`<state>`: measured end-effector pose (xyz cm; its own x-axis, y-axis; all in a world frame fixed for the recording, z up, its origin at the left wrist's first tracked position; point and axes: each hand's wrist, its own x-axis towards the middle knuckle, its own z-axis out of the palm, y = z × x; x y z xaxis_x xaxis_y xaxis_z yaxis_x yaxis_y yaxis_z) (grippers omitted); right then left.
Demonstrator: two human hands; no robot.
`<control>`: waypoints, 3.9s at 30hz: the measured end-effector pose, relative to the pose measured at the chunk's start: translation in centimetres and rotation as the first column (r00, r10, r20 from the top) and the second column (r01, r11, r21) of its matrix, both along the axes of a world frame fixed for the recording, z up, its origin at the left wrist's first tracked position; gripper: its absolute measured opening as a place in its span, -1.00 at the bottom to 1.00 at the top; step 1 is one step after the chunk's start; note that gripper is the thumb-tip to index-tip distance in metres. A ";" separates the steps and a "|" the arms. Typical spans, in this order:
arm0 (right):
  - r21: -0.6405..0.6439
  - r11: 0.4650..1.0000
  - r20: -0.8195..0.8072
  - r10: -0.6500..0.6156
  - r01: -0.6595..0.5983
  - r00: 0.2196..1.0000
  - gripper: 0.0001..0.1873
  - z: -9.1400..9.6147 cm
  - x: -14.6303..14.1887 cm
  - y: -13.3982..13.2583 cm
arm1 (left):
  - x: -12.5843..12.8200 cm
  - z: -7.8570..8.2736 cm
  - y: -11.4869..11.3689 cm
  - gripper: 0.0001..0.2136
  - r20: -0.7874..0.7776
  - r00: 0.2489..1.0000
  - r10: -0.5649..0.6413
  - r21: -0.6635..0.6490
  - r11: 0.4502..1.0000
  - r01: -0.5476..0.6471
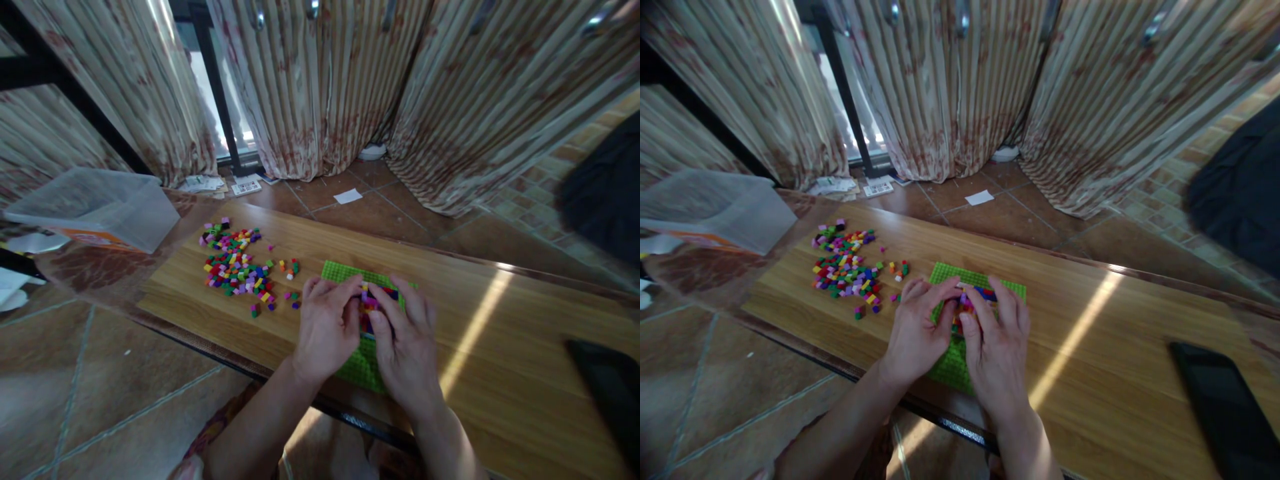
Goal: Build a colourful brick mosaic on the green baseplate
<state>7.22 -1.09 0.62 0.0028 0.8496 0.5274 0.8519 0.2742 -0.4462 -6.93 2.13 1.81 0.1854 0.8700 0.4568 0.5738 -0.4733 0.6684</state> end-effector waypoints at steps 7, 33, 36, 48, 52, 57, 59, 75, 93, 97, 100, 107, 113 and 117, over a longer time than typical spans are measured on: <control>-0.018 0.995 0.152 -0.092 0.096 0.984 -0.59 -0.3 -0.8 -0.3 | -0.2 0.1 -0.3 -0.59 -0.070 0.997 -0.037 -0.001 0.999 0.037; 0.071 0.994 0.173 -0.097 0.085 0.980 -0.69 -0.8 -0.7 -1.3 | -0.3 0.0 -0.5 -0.60 -0.017 0.999 -0.047 -0.010 0.999 0.047; 0.088 0.991 0.171 -0.116 0.102 0.978 -0.69 -0.9 -0.8 -1.1 | -0.2 0.0 -0.6 -0.61 -0.039 0.998 -0.059 0.009 0.998 0.059; 0.114 0.991 0.041 -0.072 0.067 0.997 -0.74 -1.6 -0.7 -0.5 | -0.1 -0.2 -0.7 -0.62 -0.101 0.994 -0.051 0.000 0.999 0.051; 0.096 0.993 -0.154 -0.055 0.070 0.987 -0.74 -1.5 -0.6 -0.9 | -0.5 0.0 -0.5 -0.64 0.012 0.999 -0.032 -0.017 0.999 0.032; 0.007 0.969 -0.456 -0.218 0.248 0.863 -0.66 -0.9 0.2 -1.2 | -2.9 -0.3 1.4 -0.73 0.124 0.984 0.131 -0.027 0.991 -0.129; -0.072 0.950 -0.530 -0.296 0.305 0.795 -0.63 -1.1 0.8 -1.1 | -4.5 -0.8 2.6 -0.77 0.120 0.970 0.213 -0.081 0.976 -0.204; -0.392 0.845 -0.561 -0.533 0.363 0.634 -0.67 0.3 1.0 -0.7 | -10.2 -0.4 3.9 -0.79 -0.383 0.921 -0.064 -0.185 0.983 -0.009; -0.299 0.903 -0.625 -0.430 0.309 0.651 -0.66 -0.6 1.3 -0.6 | -4.4 0.2 2.6 -0.88 0.037 0.997 -0.073 -0.087 0.993 0.076; -0.326 0.893 -0.620 -0.449 0.309 0.643 -0.66 -0.6 1.4 -0.7 | -2.5 0.4 2.1 -0.87 0.090 0.992 -0.085 -0.041 0.995 0.089; -0.317 0.900 -0.639 -0.437 0.301 0.634 -0.65 -0.7 1.4 -0.7 | -1.7 0.3 2.2 -0.87 0.066 0.994 -0.085 -0.009 0.996 0.086; -0.300 0.904 -0.672 -0.427 0.305 0.605 -0.63 -0.9 1.9 -0.7 | -0.6 -0.1 2.5 -0.89 -0.024 1.000 -0.020 0.022 1.000 0.020; -0.264 0.916 -0.678 -0.398 0.301 0.618 -0.62 -0.9 2.0 -0.7 | 0.0 -0.5 2.9 -0.89 0.072 0.997 0.012 -0.026 1.000 -0.011; -0.257 0.921 -0.676 -0.388 0.293 0.626 -0.63 -1.0 2.0 -0.8 | 0.2 -0.6 3.1 -0.89 0.151 0.988 0.035 -0.078 0.997 -0.024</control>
